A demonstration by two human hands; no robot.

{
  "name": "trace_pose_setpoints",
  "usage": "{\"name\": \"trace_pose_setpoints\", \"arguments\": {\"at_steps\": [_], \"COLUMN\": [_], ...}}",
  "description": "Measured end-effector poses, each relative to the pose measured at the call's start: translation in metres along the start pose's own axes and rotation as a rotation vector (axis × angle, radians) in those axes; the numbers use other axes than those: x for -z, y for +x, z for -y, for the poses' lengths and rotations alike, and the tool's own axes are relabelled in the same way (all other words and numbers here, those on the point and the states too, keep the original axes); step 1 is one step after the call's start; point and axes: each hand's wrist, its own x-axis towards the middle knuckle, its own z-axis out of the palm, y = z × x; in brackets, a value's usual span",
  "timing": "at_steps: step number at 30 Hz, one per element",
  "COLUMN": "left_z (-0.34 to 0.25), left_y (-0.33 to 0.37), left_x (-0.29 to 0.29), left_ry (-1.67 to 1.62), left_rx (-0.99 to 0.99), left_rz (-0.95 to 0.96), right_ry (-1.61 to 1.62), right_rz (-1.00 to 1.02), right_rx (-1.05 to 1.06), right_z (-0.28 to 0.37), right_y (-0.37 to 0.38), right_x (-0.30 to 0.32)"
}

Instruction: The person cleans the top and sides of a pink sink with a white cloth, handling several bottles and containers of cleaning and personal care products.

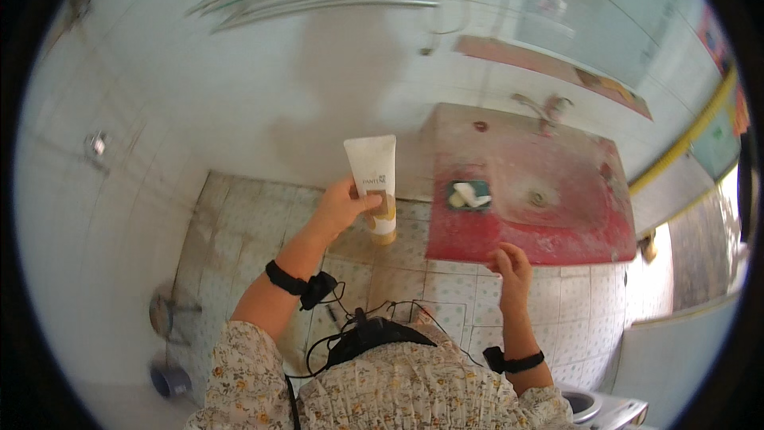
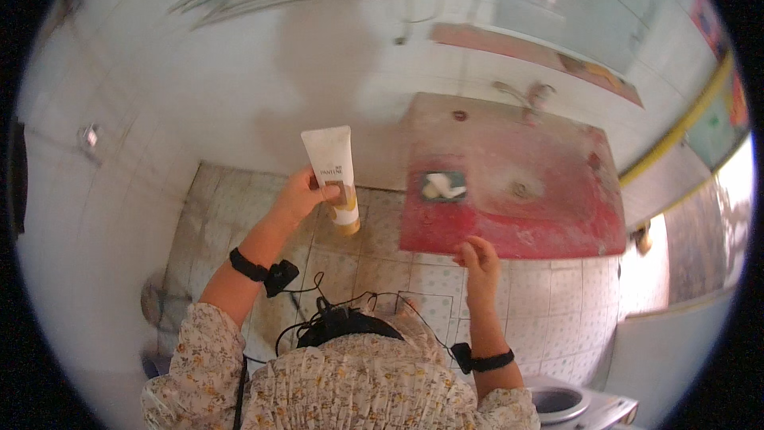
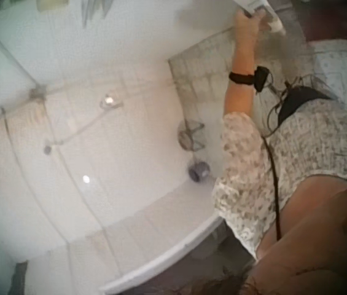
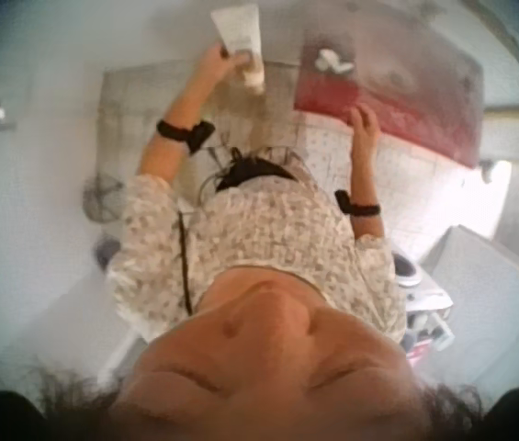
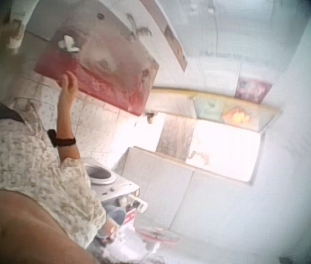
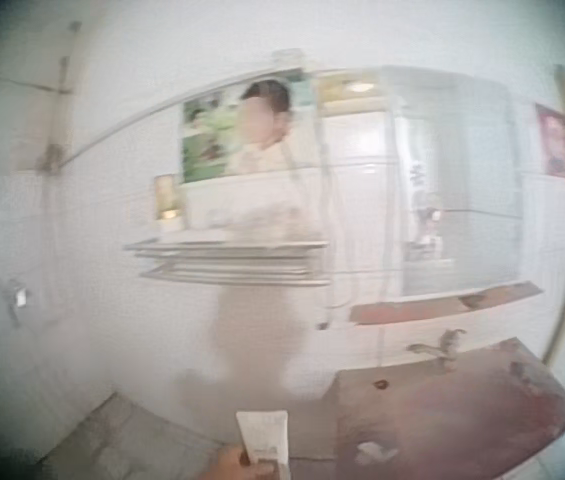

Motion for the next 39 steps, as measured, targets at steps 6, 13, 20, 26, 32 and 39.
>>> {"name": "trace_pose_setpoints", "arguments": {"at_steps": [6, 13, 20, 26, 32, 39], "left_z": [0.036, 0.115, 0.196, 0.19, 0.191, 0.168], "left_y": [-0.109, -0.261, -0.402, -0.421, -0.408, -0.407], "left_x": [0.111, 0.162, 0.133, 0.12, 0.125, 0.191], "left_ry": [-0.244, -0.41, -0.431, -0.403, -0.398, -0.258], "left_rx": [-0.042, 0.062, 0.158, 0.167, 0.179, 0.227], "left_rz": [-0.406, -1.055, -1.586, -1.955, -2.253, -2.412], "right_ry": [-0.132, -0.219, -0.364, -0.388, -0.353, -0.435], "right_rz": [0.144, 0.523, 0.964, 1.326, 1.333, 1.517], "right_rx": [-0.032, -0.053, -0.119, -0.155, -0.401, -0.264], "right_z": [-0.028, -0.091, -0.174, -0.233, -0.252, -0.251], "right_y": [-0.013, 0.039, 0.067, 0.07, 0.091, 0.072], "right_x": [-0.02, -0.089, -0.194, -0.322, -0.407, -0.52]}}
